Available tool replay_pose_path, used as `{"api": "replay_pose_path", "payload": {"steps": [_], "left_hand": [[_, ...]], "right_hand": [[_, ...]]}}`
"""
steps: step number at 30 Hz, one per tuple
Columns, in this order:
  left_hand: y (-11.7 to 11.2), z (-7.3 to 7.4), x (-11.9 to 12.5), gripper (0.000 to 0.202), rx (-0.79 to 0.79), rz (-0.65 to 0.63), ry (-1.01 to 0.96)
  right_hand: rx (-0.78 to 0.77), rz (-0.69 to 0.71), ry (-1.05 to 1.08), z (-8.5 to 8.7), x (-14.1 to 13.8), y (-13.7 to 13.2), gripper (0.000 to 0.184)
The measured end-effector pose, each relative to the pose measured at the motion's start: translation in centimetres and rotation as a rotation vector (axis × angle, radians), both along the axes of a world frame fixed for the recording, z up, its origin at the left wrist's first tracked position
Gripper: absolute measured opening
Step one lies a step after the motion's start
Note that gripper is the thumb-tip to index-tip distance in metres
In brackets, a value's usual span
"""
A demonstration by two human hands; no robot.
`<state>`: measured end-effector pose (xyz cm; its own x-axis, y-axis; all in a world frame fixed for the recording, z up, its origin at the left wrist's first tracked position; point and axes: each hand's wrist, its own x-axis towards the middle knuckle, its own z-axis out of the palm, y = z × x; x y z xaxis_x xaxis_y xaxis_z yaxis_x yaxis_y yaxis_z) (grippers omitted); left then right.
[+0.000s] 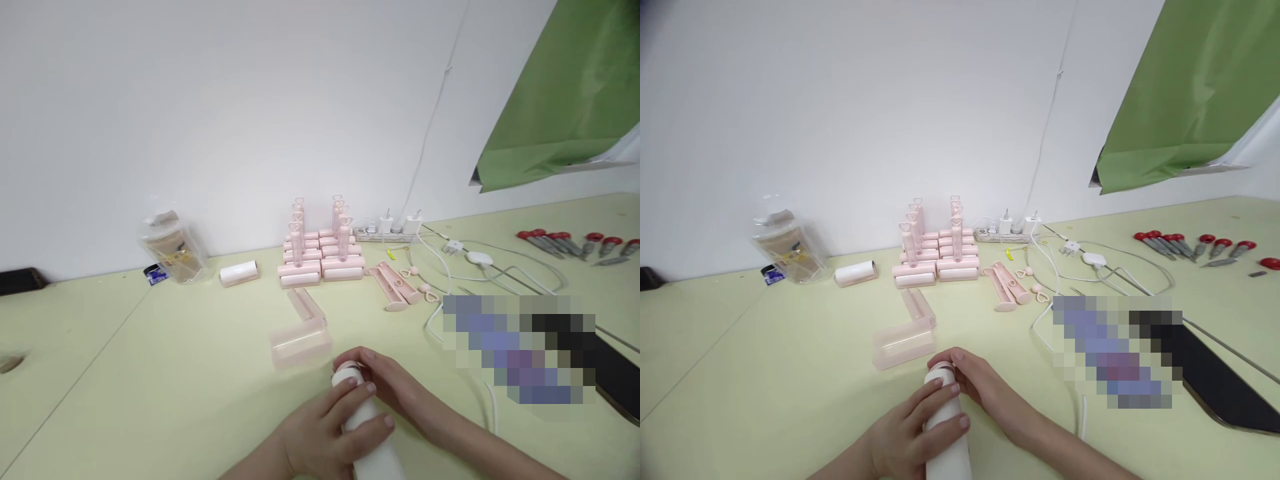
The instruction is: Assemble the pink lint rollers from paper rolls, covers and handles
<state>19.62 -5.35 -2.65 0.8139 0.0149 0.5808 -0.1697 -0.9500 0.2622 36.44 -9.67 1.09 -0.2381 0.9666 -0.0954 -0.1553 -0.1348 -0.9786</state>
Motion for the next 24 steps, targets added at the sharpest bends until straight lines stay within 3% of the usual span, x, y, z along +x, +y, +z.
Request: {"api": "replay_pose_path", "payload": {"steps": [9, 11, 13, 15, 21, 24], "left_hand": [[0.1, -0.1, -0.2, 0.075, -0.017, 0.011, -0.031], [0.1, -0.1, -0.2, 0.077, -0.044, 0.052, -0.039], [0.1, 0.0, -0.2, 0.080, -0.079, 0.117, -0.066], [0.1, 0.2, -0.1, 0.082, -0.111, 0.168, -0.103], [0.0, 1.2, 0.6, 0.085, -0.214, 0.249, -0.081], [0.0, 1.7, 0.6, 0.083, -0.251, 0.199, -0.053]], "right_hand": [[0.137, 0.117, -0.158, 0.5, 0.8, 0.1, 0.044], [0.198, 0.241, -0.164, 0.7, 1.2, 0.1, 0.065], [0.235, 0.365, -0.197, 0.8, 1.4, 0.0, 0.104], [0.232, 0.397, -0.257, 0.8, 1.4, -0.2, 0.125], [0.261, 0.253, -0.144, -0.1, 0.7, -0.3, 0.111], [0.266, 0.246, -0.134, -0.2, 0.7, -0.3, 0.107]]}}
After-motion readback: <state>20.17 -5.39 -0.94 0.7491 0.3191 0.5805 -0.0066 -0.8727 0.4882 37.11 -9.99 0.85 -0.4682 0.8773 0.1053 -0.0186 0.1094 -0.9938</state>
